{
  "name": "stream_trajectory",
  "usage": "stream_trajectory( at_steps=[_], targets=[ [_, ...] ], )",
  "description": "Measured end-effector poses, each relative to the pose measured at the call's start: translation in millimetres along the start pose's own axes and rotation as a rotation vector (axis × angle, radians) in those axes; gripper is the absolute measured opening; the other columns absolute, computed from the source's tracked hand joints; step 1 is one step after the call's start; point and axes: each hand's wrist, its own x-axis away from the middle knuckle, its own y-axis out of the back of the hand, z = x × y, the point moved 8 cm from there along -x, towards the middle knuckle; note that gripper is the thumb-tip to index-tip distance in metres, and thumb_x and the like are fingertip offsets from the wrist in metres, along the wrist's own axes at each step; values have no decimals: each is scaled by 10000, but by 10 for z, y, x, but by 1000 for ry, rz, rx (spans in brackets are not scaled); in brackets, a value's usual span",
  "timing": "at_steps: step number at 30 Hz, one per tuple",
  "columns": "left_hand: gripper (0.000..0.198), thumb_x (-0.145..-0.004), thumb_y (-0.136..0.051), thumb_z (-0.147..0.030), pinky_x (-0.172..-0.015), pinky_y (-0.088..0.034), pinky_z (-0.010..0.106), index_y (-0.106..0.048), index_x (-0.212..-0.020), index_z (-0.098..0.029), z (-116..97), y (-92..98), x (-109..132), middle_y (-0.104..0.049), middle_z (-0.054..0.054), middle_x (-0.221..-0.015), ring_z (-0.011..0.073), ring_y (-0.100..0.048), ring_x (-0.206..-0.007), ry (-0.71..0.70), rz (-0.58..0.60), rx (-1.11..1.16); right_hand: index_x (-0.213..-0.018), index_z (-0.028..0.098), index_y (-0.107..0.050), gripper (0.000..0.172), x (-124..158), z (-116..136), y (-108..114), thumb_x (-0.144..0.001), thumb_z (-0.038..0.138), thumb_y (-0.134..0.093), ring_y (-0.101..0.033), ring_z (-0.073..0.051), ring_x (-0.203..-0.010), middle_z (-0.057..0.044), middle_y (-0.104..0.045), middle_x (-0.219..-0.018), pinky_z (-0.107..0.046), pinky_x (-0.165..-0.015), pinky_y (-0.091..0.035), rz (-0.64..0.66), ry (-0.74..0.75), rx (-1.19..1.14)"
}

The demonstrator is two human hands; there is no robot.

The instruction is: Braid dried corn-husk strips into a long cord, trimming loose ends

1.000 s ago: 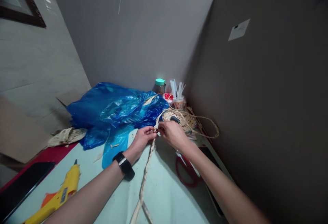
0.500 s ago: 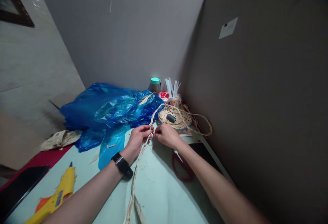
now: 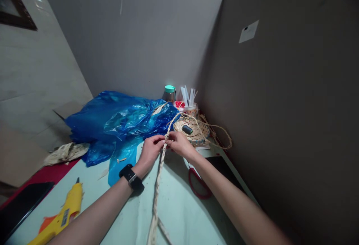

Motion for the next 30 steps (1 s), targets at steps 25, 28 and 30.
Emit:
stream_trajectory(
  at_steps=[25, 28, 30],
  targets=[
    [181, -705, -495, -78, -649, -366, 280, -652, -681, -164, -505, 111, -89, -648, 62, -720, 192, -565, -722, -213, 272, -1045, -729, 168, -541, 181, 98, -77, -231, -580, 226, -625, -402, -99, -558, 48, -485, -594, -230, -548, -311, -10, 8, -454],
    [175, -778, -494, -127, -777, -367, 331, -660, -742, -168, -605, 146, -119, -643, 100, -840, 241, -543, -893, -307, 167, -1104, -725, 166, -552, 160, 92, -36, -239, -606, 234, -635, -416, -104, -574, 43, -503, -610, -231, -569, -321, 13, 25, -433],
    [175, -819, -488, -166, -831, -357, 353, -661, -790, -175, -614, 122, -138, -624, 107, -893, 260, -510, -970, -355, 109, -1116, -740, 162, -587, 159, 83, -9, -245, -615, 236, -651, -440, -113, -594, 35, -530, -627, -233, -588, -335, 41, 34, -421]
  ],
)
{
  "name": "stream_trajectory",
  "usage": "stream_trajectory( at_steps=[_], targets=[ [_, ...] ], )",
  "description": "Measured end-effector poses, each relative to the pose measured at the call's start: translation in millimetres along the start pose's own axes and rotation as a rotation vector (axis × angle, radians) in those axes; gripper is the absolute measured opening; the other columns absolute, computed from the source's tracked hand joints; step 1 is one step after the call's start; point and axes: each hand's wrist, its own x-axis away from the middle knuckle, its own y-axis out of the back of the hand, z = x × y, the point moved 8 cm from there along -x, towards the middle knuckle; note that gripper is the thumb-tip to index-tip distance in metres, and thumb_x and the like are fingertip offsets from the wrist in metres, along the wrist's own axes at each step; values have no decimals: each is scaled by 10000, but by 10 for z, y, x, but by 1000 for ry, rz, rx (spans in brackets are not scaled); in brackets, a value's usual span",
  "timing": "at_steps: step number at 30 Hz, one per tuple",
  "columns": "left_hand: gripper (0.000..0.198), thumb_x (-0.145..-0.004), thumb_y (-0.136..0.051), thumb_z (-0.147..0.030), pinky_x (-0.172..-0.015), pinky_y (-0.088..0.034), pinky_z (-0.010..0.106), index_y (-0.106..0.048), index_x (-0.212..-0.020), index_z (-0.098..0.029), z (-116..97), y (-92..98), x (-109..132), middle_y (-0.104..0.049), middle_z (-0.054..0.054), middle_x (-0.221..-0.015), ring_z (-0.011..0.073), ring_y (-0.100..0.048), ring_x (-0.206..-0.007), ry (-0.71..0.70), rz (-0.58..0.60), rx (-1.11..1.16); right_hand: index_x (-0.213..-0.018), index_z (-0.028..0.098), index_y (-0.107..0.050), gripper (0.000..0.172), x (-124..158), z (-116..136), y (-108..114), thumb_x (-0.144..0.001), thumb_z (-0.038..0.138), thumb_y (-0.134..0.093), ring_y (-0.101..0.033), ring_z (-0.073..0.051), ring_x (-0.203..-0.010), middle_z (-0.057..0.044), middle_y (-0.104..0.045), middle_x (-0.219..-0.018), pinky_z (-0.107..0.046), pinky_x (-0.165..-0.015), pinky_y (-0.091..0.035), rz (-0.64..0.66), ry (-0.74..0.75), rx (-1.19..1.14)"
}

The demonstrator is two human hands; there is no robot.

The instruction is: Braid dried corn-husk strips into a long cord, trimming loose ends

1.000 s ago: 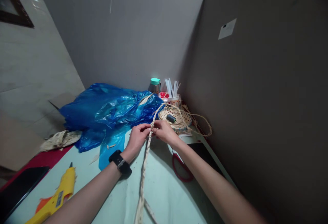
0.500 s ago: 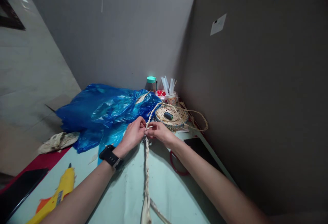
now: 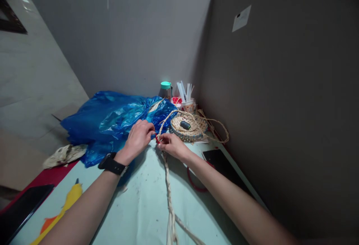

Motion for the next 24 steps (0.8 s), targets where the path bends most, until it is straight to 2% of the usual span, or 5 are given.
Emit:
stream_trajectory(
  at_steps=[4, 8, 15, 21, 24],
  targets=[
    [172, -822, -497, -167, -819, -380, 338, -663, -778, -179, 33, -164, -49, -600, 95, -858, 246, -518, -930, 20, -55, 17, -750, 158, -665, 155, -24, 12, 39, -643, 269, -659, -489, -140, -664, 15, -591, -686, -248, -643, -355, 14, 6, 21],
    [138, -792, -537, -165, -770, -410, 303, -664, -745, -186, 111, -359, -66, -591, 72, -832, 216, -554, -853, 46, -45, 97, -708, 139, -694, 203, -13, -21, 127, -674, 336, -654, -451, -125, -616, 15, -570, -629, -252, -623, -326, -47, -9, 29],
    [226, -809, -545, -195, -843, -410, 347, -622, -1020, -174, 115, -472, 20, -593, 118, -1011, 251, -567, -959, 116, -53, 259, -659, 152, -606, 223, 24, -75, 162, -636, 365, -667, -428, -101, -560, 22, -523, -612, -230, -525, -306, -174, -67, -74],
    [130, -788, -515, -126, -757, -442, 318, -633, -807, -180, 115, -632, -3, -645, 63, -743, 209, -620, -768, 162, 53, 535, -540, 159, -539, 165, -18, -212, 211, -584, 284, -638, -353, -75, -461, 41, -451, -493, -227, -457, -223, -278, -169, -141],
    [160, -812, -492, -147, -575, -462, 285, -596, -933, -156, 172, -774, -6, -579, 9, -563, 163, -580, -514, 268, 123, 741, -552, 157, -552, 141, -19, -240, 257, -568, 268, -638, -343, -71, -455, 48, -443, -474, -220, -455, -225, -318, -172, -185]
  ],
)
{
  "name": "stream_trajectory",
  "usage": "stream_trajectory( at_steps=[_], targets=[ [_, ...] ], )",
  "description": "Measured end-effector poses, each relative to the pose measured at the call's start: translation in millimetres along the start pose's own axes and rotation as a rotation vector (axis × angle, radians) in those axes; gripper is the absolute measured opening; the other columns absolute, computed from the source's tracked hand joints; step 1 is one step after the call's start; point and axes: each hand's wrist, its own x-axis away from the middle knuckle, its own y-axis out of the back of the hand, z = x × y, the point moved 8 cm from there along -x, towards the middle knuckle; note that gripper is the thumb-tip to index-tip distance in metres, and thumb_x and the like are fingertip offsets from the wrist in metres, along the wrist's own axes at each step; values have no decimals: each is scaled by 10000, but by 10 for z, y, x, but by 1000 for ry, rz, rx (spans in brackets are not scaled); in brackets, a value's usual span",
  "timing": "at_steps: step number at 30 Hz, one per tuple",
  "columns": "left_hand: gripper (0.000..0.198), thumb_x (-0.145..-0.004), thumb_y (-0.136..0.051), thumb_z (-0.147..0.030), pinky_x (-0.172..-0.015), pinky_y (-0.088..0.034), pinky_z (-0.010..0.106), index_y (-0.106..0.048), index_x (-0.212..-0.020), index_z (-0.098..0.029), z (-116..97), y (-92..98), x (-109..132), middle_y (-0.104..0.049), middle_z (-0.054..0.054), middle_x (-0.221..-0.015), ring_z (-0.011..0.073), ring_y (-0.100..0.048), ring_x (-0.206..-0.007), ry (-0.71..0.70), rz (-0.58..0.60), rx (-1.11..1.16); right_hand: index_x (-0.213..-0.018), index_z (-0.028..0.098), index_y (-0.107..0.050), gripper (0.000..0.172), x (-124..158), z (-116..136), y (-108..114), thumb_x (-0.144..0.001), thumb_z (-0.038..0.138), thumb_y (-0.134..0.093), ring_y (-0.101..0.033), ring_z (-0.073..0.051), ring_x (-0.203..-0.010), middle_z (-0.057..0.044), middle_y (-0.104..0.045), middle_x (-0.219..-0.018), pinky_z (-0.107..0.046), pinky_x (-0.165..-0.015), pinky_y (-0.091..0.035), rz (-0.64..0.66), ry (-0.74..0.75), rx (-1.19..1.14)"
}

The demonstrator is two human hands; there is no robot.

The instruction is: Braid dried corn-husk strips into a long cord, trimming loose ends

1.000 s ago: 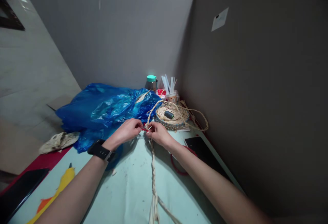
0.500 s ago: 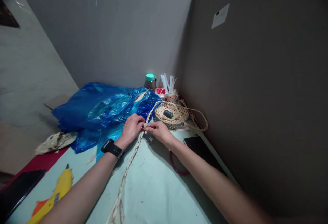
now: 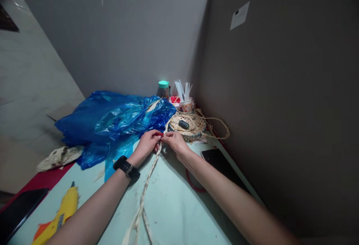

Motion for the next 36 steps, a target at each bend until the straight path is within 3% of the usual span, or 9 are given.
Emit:
stream_trajectory(
  at_steps=[2, 4, 9, 17, 24, 29, 36],
  targets=[
    [255, -832, -476, -159, -502, -461, 265, -510, -1084, -148, 45, -39, 14, -564, -19, -555, 142, -557, -448, 69, 27, 154, -572, 154, -562, 131, -7, -8, 39, -557, 257, -642, -360, -70, -464, 44, -462, -490, -215, -463, -254, -22, 0, -36],
    [323, -824, -515, -166, -517, -490, 264, -447, -1139, -159, 29, -92, 56, -612, -2, -655, 138, -601, -505, 104, 77, 304, -595, 157, -559, 147, -13, -13, 72, -549, 263, -650, -401, -78, -483, 35, -496, -528, -216, -477, -298, -41, 2, -80],
    [309, -724, -616, -69, -633, -524, 263, -453, -971, -156, -39, -182, 148, -645, 24, -760, 133, -657, -619, 148, 153, 550, -620, 175, -520, 202, 9, -17, 63, -546, 290, -668, -430, -89, -476, 39, -489, -548, -233, -477, -357, -40, -1, -178],
    [551, -632, -655, -3, -535, -479, 239, -374, -1054, -221, 4, -127, 159, -599, -64, -650, 130, -619, -497, 149, 54, 626, -754, 201, -501, 279, 101, -4, 88, -528, 233, -660, -447, -92, -516, 52, -496, -621, -212, -453, -333, -126, 17, -221],
    [560, -661, -673, -80, -465, -391, 171, -349, -1087, -246, 113, -95, 169, -589, -76, -673, 109, -609, -501, 101, -90, 576, -738, 211, -433, 299, 127, 3, 82, -547, 222, -662, -406, -81, -513, 76, -425, -583, -195, -456, -334, -157, 18, -204],
    [322, -712, -609, -129, -448, -387, 186, -456, -989, -184, 115, -146, 173, -614, -21, -673, 104, -580, -477, 133, -20, 623, -764, 213, -455, 297, 154, 77, 51, -595, 308, -680, -424, -91, -534, 62, -476, -631, -206, -479, -331, -72, 61, -151],
    [220, -705, -626, -171, -473, -406, 197, -563, -912, -138, 163, -200, 139, -630, 23, -713, 80, -544, -480, 161, 86, 706, -855, 196, -579, 223, 117, 223, 33, -676, 314, -638, -419, -106, -532, 35, -547, -638, -238, -525, -326, 148, 158, 51]
  ],
)
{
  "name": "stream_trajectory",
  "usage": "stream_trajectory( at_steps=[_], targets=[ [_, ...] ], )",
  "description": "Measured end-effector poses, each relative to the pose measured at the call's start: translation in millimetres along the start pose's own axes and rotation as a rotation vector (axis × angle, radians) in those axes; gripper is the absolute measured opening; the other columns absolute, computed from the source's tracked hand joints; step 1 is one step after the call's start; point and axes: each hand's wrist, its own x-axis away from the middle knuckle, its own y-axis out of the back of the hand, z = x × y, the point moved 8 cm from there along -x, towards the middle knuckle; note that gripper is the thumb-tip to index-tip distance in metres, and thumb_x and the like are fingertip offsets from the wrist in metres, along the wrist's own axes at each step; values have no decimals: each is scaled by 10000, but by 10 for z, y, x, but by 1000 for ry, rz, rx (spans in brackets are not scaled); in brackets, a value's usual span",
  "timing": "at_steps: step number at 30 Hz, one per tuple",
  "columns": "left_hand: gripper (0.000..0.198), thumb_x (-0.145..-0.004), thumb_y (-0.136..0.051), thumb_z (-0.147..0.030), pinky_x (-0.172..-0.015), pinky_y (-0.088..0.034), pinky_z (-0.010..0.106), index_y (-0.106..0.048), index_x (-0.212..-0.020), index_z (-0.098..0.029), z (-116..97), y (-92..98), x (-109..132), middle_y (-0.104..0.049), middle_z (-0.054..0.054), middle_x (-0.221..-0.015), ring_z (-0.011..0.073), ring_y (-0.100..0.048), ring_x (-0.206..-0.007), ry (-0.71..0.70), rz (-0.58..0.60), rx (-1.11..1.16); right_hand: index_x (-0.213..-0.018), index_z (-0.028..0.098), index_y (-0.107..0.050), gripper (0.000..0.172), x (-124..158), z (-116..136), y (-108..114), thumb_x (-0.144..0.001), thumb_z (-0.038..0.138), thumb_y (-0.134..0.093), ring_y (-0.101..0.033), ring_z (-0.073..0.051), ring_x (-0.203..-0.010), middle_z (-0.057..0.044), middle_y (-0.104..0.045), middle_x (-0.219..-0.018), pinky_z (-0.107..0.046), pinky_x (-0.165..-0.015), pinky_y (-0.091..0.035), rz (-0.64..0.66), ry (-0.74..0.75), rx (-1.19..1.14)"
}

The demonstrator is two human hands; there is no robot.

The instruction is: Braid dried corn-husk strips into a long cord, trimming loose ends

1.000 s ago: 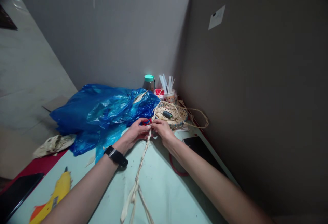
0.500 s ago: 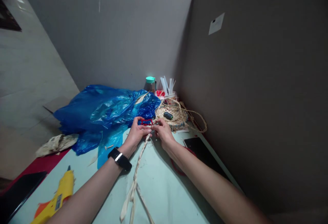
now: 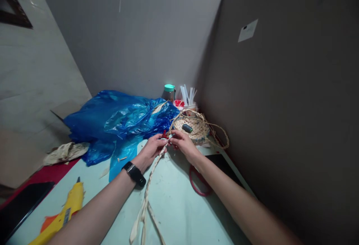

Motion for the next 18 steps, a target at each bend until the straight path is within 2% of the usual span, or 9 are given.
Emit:
stream_trajectory(
  at_steps=[4, 6, 8, 11, 15, 18],
  targets=[
    [174, -677, -649, -169, -450, -384, 197, -574, -829, -133, 58, 6, -60, -630, 32, -671, 85, -533, -464, 1, 17, -3, -841, 177, -659, 177, -65, 67, 7, -674, 224, -624, -423, -117, -559, 26, -568, -623, -241, -541, -305, 123, 44, 164],
    [151, -679, -644, -178, -430, -363, 195, -566, -803, -141, 63, 10, -71, -626, 25, -659, 85, -523, -445, -5, 17, -12, -892, 180, -674, 224, -101, 98, 12, -678, 200, -613, -421, -115, -558, 35, -554, -613, -236, -540, -300, 144, 58, 219],
    [121, -683, -631, -180, -422, -352, 190, -560, -776, -150, 56, 12, -66, -607, 6, -639, 79, -514, -432, -15, 22, -22, -957, 182, -666, 276, -132, 112, 3, -689, 210, -607, -423, -113, -547, 41, -542, -611, -232, -528, -302, 161, 55, 248],
    [95, -678, -607, -165, -429, -355, 181, -561, -761, -161, 34, 15, -44, -565, -27, -609, 71, -509, -429, -38, 23, -35, -948, 161, -653, 271, -166, 88, -25, -712, 289, -618, -425, -110, -521, 35, -538, -607, -229, -492, -310, 186, 22, 263],
    [86, -657, -585, -140, -415, -333, 172, -547, -728, -168, -1, 4, -10, -544, -43, -567, 71, -503, -419, -67, 1, -57, -758, 148, -607, 263, -213, 38, 26, -715, 405, -638, -386, -94, -495, 43, -482, -561, -223, -465, -283, 71, 11, 271],
    [69, -644, -587, -144, -403, -315, 172, -533, -681, -165, -22, -9, 12, -552, -34, -537, 79, -503, -409, -71, -29, -70, -600, 161, -518, 291, -220, 17, 58, -655, 395, -682, -364, -85, -484, 50, -441, -516, -223, -456, -255, -40, 11, 278]
  ],
)
